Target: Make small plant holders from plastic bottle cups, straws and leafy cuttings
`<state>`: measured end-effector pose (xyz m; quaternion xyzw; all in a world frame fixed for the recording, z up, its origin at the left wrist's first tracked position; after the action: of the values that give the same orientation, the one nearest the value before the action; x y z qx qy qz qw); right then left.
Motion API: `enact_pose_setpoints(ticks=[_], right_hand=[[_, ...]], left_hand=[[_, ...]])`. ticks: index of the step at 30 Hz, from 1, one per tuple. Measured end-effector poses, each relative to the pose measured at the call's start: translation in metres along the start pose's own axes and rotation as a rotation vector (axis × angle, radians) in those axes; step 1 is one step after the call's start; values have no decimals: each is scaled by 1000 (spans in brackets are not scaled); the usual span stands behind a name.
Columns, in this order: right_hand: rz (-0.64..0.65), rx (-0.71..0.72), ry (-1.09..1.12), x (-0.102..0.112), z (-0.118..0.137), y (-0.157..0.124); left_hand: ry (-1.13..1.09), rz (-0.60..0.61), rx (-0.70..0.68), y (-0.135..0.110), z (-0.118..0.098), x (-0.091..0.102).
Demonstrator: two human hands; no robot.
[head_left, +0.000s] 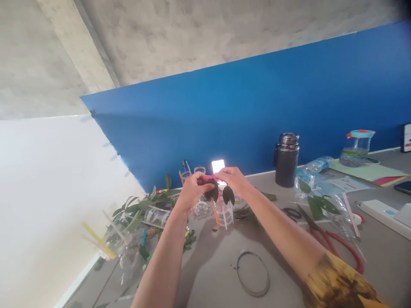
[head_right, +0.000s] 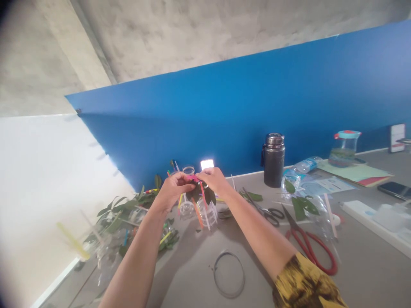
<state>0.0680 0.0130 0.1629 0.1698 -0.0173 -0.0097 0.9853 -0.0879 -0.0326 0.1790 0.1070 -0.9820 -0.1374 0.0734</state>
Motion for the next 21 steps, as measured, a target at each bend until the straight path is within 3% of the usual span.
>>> enact_pose_setpoints(ticks=[6, 14, 21], right_hand=[[-1, -28, 4, 1, 5, -4], [10, -20, 32, 0, 2, -1], [53, -36, 88, -3, 1, -1]], left_hand=[[-21, -12, -20, -2, -6, 0], [-27, 61, -88, 1, -1, -5], [-25, 4, -80, 4, 1, -2]])
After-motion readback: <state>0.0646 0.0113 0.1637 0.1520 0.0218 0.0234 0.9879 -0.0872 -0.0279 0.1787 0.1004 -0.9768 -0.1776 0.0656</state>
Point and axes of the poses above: each hand's wrist, its own y-axis towards the middle knuckle, its own x-axis out of the back of the hand, z = x × y, the point moved 7 cm from there along y, towards the middle knuckle, and after that the axes turned 13 degrees about -z, right-handed, at the moved point
